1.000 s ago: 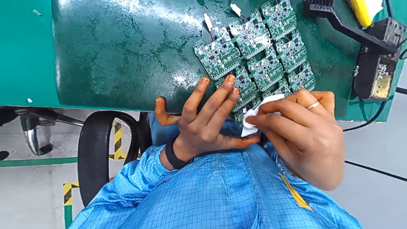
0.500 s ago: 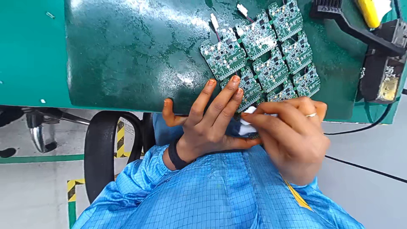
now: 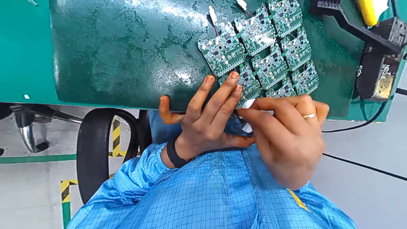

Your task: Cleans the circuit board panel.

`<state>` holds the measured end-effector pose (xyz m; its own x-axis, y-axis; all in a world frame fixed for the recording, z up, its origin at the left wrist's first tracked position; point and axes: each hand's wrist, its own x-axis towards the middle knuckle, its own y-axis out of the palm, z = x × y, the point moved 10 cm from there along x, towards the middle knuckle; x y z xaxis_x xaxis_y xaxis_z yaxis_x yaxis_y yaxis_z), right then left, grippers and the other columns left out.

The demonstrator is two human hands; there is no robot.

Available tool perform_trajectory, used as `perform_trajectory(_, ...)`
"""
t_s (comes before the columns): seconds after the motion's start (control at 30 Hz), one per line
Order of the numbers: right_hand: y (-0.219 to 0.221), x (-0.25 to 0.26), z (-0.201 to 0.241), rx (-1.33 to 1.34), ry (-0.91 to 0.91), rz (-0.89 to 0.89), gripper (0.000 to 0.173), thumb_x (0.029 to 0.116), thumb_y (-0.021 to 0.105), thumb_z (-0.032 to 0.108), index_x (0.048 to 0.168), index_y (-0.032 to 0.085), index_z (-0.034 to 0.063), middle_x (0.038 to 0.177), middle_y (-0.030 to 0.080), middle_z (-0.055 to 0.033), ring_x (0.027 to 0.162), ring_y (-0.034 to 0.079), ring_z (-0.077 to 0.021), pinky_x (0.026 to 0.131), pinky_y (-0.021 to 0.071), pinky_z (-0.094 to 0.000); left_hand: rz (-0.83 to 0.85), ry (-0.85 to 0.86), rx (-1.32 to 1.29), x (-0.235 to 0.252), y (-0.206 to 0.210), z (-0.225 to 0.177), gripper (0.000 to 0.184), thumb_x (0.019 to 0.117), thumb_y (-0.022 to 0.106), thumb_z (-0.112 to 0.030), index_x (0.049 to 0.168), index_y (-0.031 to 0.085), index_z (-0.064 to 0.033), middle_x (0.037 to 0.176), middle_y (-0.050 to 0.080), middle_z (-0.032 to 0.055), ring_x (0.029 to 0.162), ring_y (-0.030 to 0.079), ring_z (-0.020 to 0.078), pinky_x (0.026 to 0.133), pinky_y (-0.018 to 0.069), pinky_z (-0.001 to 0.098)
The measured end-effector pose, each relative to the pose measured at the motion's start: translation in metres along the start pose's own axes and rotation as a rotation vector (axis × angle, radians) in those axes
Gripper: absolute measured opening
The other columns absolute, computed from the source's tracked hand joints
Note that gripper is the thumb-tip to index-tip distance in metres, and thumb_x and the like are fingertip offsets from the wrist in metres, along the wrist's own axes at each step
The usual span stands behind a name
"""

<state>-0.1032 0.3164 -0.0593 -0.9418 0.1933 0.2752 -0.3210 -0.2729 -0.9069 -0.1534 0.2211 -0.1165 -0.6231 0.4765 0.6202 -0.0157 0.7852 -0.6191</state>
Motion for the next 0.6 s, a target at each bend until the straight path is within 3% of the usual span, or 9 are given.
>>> perform_trajectory(0.1, 0.002, -0.003, 0.0, 0.05, 0.0, -0.013, 0.013, 0.0994, 0.063, 0.012, 0.094, 0.075, 0.0163, 0.09, 0.07, -0.0031, 0.089, 0.057, -0.0173, 0.087, 0.0333, -0.038, 0.012, 0.014, 0.001, 0.001, -0.001, 0.0, 0.088, 0.0814, 0.048, -0.085, 0.133, 0.064, -0.0148, 0.144, 0.06, 0.0009, 0.148, 0.034, 0.019, 0.118, 0.0014, 0.0522)
perform_trajectory(0.2, -0.007, -0.007, -0.024, 0.039, 0.057, -0.02, 0.014, 0.0994, 0.065, 0.015, 0.093, 0.077, 0.0142, 0.091, 0.072, -0.0047, 0.088, 0.058, -0.0194, 0.085, 0.0342, -0.0411, 0.04, 0.002, 0.014, 0.0, 0.001, 0.001, 0.095, 0.0796, 0.046, -0.09, 0.138, 0.06, -0.0159, 0.151, 0.054, -0.0002, 0.152, 0.027, 0.0187, 0.119, -0.0015, 0.0539)
perform_trajectory(0.33, 0.001, -0.002, 0.001, 0.005, 0.016, -0.038, 0.014, 0.0981, 0.064, 0.01, 0.092, 0.076, 0.0147, 0.089, 0.07, -0.0041, 0.087, 0.056, -0.0187, 0.085, 0.0335, -0.0388, 0.006, 0.008, -0.004, -0.001, 0.0, 0.0, 0.091, 0.0805, 0.046, -0.087, 0.132, 0.064, -0.0143, 0.144, 0.061, 0.0014, 0.147, 0.036, 0.0199, 0.118, 0.0057, 0.0509)
perform_trajectory(0.4, 0.002, -0.004, 0.0, 0.024, 0.024, -0.054, 0.014, 0.0979, 0.064, 0.011, 0.092, 0.076, 0.0158, 0.088, 0.07, -0.0028, 0.088, 0.056, -0.0174, 0.086, 0.0332, -0.0378, 0.014, 0.016, -0.007, 0.0, 0.0, 0.001, 0.093, 0.0802, 0.046, -0.088, 0.133, 0.063, -0.0139, 0.145, 0.06, 0.0021, 0.148, 0.035, 0.0196, 0.118, 0.0061, 0.0502)
perform_trajectory(0.53, -0.018, -0.014, -0.046, 0.013, 0.115, -0.093, 0.012, 0.0983, 0.066, 0.013, 0.097, 0.077, 0.01, 0.095, 0.073, -0.0097, 0.094, 0.061, -0.0244, 0.087, 0.0382, -0.0455, 0.023, 0.001, 0.021, 0.0, 0.0, 0.001, 0.094, 0.0788, 0.046, -0.09, 0.135, 0.062, -0.0164, 0.149, 0.056, -0.0005, 0.151, 0.029, 0.0181, 0.118, 0.0012, 0.0544)
perform_trajectory(0.57, -0.03, -0.018, -0.064, 0.06, 0.148, -0.127, 0.012, 0.0983, 0.066, 0.013, 0.098, 0.077, 0.0087, 0.098, 0.072, -0.0093, 0.097, 0.061, -0.023, 0.089, 0.0392, -0.0434, 0.027, -0.003, 0.023, -0.001, 0.0, 0.001, 0.094, 0.0788, 0.045, -0.09, 0.136, 0.061, -0.0169, 0.15, 0.055, -0.0009, 0.152, 0.028, 0.0185, 0.118, 0.0008, 0.0551)
perform_trajectory(0.6, -0.042, -0.023, -0.08, 0.16, 0.172, -0.176, 0.01, 0.0981, 0.067, 0.015, 0.098, 0.077, 0.0122, 0.1, 0.071, -0.0027, 0.1, 0.061, -0.0155, 0.091, 0.0426, -0.0357, 0.024, 0.0, 0.019, 0.0, 0.001, 0.001, 0.095, 0.0785, 0.046, -0.09, 0.137, 0.06, -0.0165, 0.151, 0.054, -0.0006, 0.152, 0.027, 0.0189, 0.118, 0.0002, 0.0554)
